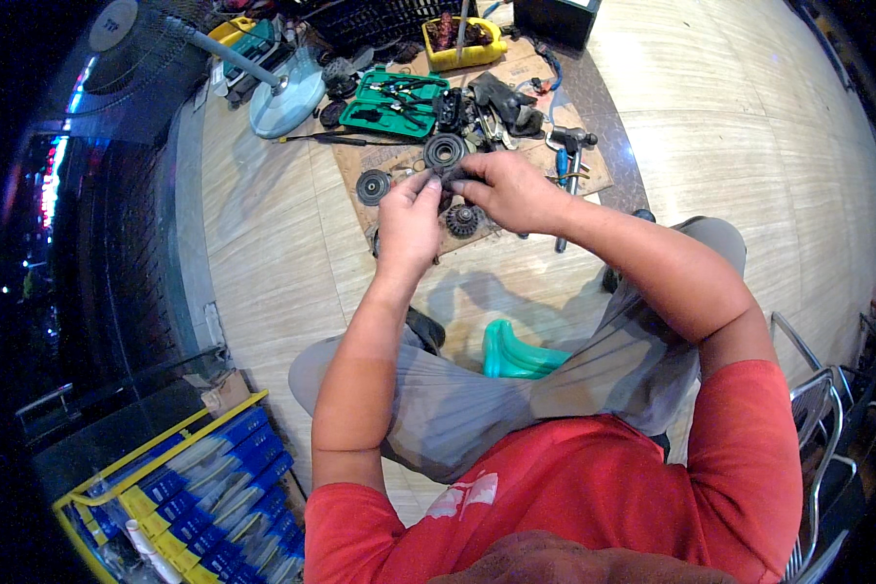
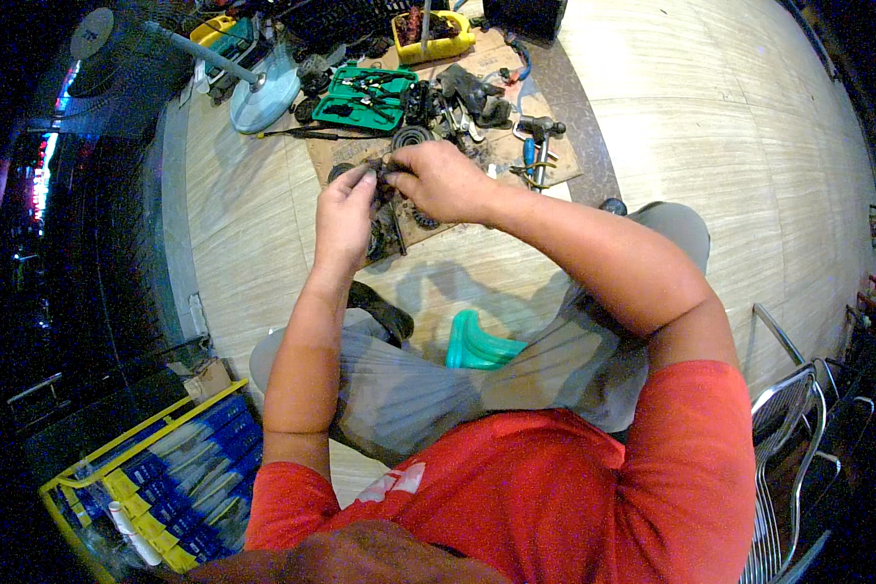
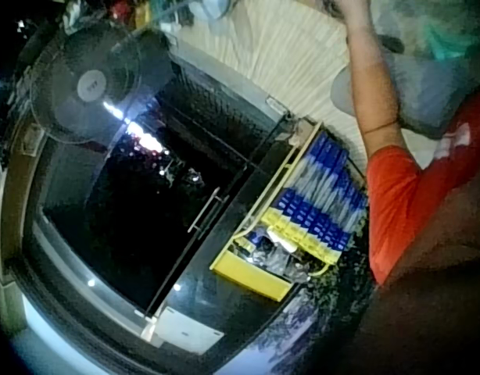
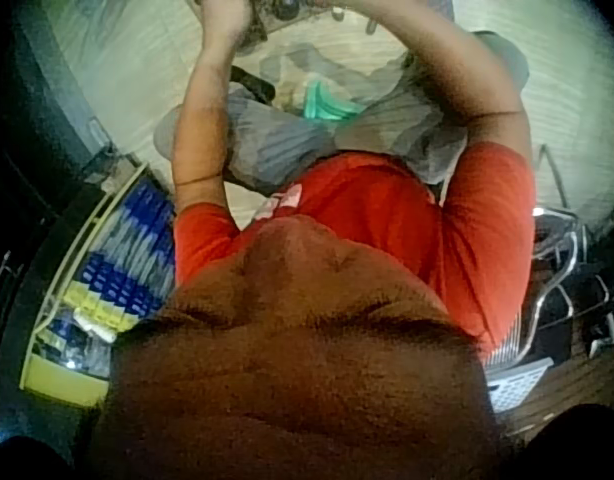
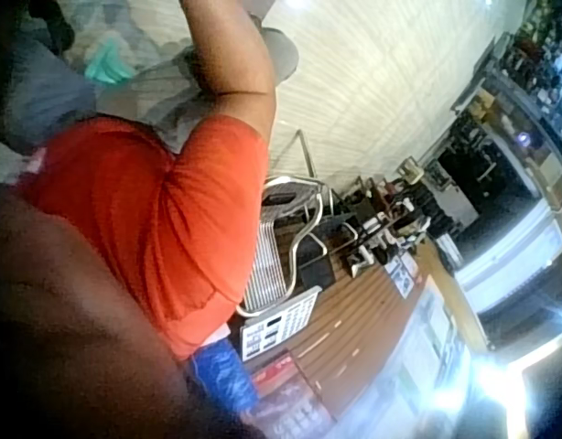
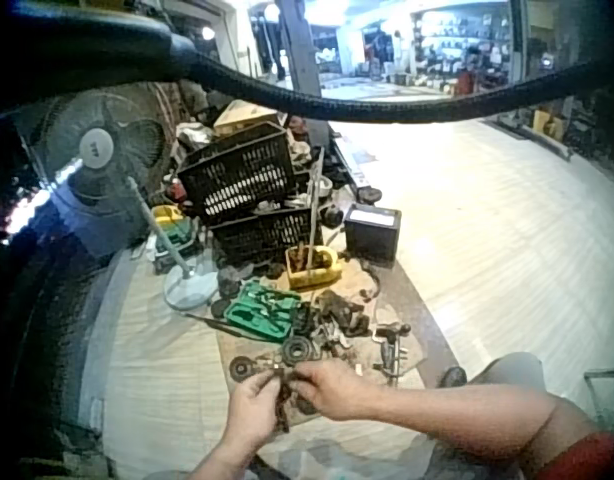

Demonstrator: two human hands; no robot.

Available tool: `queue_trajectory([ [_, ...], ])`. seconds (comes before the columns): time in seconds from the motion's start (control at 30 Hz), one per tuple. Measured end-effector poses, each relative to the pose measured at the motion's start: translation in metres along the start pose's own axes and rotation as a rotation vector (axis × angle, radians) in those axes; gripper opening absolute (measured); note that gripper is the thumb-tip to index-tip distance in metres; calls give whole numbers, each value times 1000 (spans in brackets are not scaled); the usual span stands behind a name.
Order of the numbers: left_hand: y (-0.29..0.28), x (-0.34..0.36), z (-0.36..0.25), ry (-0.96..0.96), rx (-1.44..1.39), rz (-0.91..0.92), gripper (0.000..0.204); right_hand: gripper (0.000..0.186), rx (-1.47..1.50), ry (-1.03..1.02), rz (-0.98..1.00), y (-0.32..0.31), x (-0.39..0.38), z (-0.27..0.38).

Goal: The person handles alternator components, including a rotor and bearings, and fits them together by hand while working over a board on the floor.

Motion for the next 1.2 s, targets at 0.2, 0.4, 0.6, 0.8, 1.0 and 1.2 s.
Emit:
queue_trajectory([
  [0.2,8,-2,-6,-67,-544,49,23,18,142,16,37,13,-6,2],
  [0.4,3,0,-9,-25,-716,43,20,18,138,-39,-4,19,-9,4],
  [0.6,-7,5,-13,-4,-767,50,18,19,45,5,79,24,-8,-2],
  [0.8,-9,3,-14,-31,-776,58,16,22,48,-99,67,24,-4,2],
  [1.0,-9,2,-17,-40,-766,144,16,22,74,-166,126,20,-3,9],
  [1.2,9,-4,-23,-110,-667,326,18,20,-163,-258,234,13,-1,14],
])
Point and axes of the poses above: each hand's wrist, its own x-axis towards the middle knuckle, its own y-axis out of the palm, z = x × y, the point moved 9 cm from there along x, towards the middle knuckle, and after that the axes turned 5 degrees about -x, right-handed, at the moved point
